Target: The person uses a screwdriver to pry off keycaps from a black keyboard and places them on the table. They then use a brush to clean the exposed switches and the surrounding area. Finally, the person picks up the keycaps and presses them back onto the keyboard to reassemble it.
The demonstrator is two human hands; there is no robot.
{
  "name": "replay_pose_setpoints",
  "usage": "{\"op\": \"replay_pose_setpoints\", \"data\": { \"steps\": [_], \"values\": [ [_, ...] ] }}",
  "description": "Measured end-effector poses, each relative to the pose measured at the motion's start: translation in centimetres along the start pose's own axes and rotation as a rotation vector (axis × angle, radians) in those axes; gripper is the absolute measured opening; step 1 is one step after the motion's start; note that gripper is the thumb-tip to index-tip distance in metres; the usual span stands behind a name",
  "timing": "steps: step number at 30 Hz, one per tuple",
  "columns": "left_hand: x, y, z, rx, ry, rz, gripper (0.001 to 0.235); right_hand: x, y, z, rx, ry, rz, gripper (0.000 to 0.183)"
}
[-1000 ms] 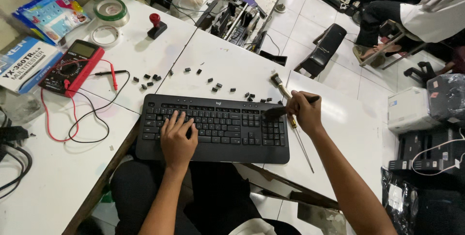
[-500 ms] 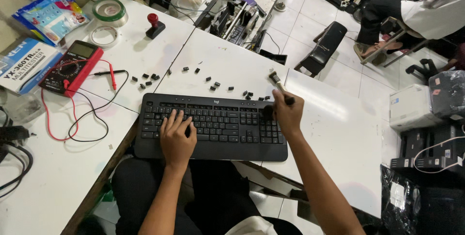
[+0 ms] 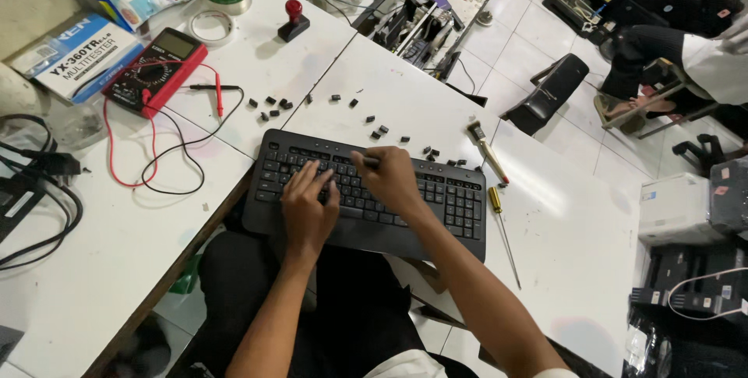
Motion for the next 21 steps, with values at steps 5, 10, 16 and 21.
{"op": "replay_pose_setpoints", "data": {
  "steps": [5, 10, 16, 21],
  "values": [
    [5.3, 1.9, -2.2, -0.116, 0.109, -0.115, 0.032, 0.6, 3.0, 6.4, 0.012, 0.203, -0.063, 0.056],
    [8.7, 1.2, -0.6, -0.018, 0.3, -0.218, 0.049, 2.4, 5.9, 8.4, -0.028, 0.465, -0.014, 0.062],
    [6.5, 2.5, -2.3, 0.101, 0.291, -0.309, 0.059, 3.5, 8.4, 8.7, -0.15, 0.972, 0.23, 0.052],
    [6.6, 3.0, -2.4, 0.213, 0.274, -0.4, 0.064, 4.0, 9.0, 12.1, -0.114, 1.024, 0.118, 0.054]
  ]
}}
Point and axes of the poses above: each hand's wrist, its own y-axis towards the middle knuckle, its own z-axis out of the palm, x = y × z, the point moved 3 cm from there along y, towards the middle knuckle, and after that the axes turned 10 degrees about y, right-handed, at the moved point
